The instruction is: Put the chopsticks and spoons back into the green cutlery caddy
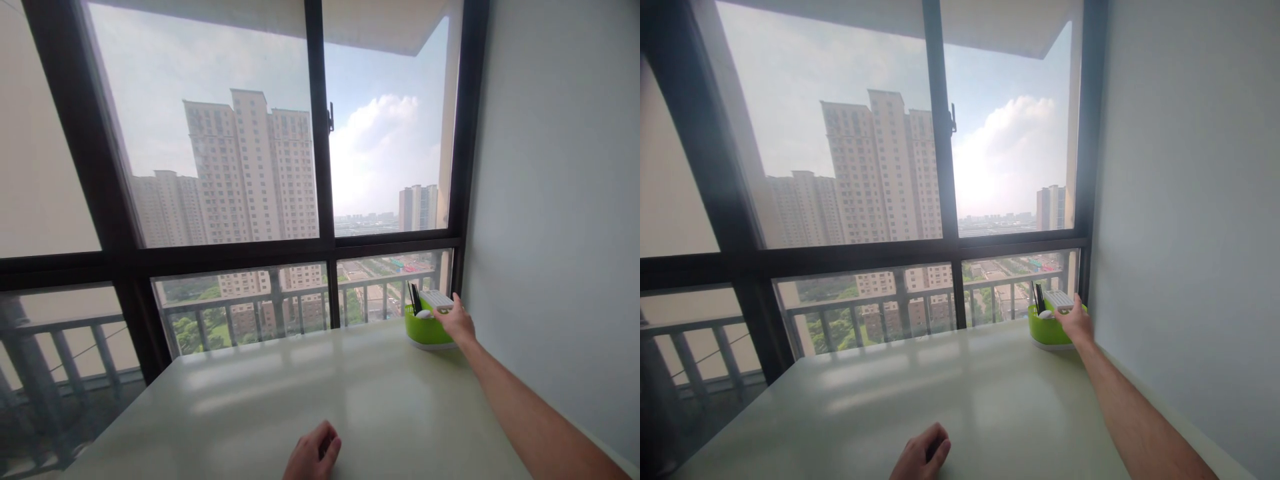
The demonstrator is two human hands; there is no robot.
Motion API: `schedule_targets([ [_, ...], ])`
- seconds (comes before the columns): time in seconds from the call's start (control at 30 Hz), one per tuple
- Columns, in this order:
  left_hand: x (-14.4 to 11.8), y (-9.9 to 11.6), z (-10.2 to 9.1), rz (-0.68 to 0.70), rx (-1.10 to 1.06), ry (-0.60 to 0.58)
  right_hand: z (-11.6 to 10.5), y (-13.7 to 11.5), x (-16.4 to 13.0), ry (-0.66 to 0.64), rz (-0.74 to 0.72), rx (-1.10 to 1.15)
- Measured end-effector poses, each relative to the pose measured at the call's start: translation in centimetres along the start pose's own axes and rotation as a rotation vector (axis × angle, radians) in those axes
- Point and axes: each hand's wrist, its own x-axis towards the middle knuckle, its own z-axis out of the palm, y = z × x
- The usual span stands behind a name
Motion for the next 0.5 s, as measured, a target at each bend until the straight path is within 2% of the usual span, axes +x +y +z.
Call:
schedule_targets([
  [0.1, -0.1, 0.1, 0.0, 0.006, -0.002, -0.002, -0.4, 0.0, -0.2, 0.000, 0.024, 0.049],
  [0.17, -0.1, 0.0, 0.1, 0.009, -0.006, -0.003, -0.8, -0.4, -1.6, 0.127, -0.014, 0.104],
  [0.23, 0.0, -0.1, 0.2, 0.005, -0.002, -0.005, -0.8, -1.2, -4.8, 0.294, -0.099, 0.181],
  [0.27, 0.0, -0.2, 0.3, -0.001, 0.005, -0.006, -0.6, -1.8, -7.0, 0.324, -0.142, 0.227],
  [0.3, 0.1, -0.2, 0.3, -0.008, 0.015, -0.004, -0.3, -2.5, -9.7, 0.287, -0.173, 0.273],
  [0.33, 0.1, -0.3, 0.4, -0.013, 0.026, 0.000, 0.2, -3.2, -12.6, 0.163, -0.210, 0.309],
  [0.4, 0.1, -0.2, 0.4, -0.017, 0.053, 0.015, 1.5, -4.6, -18.8, -0.234, -0.320, 0.291],
  [0.47, 0.0, 0.0, 0.5, -0.010, 0.098, 0.019, 2.7, -5.8, -24.3, -0.595, -0.545, 0.193],
  [0.5, -0.1, 0.0, 0.5, -0.007, 0.132, 0.016, 3.2, -6.3, -26.5, -0.699, -0.659, 0.133],
])
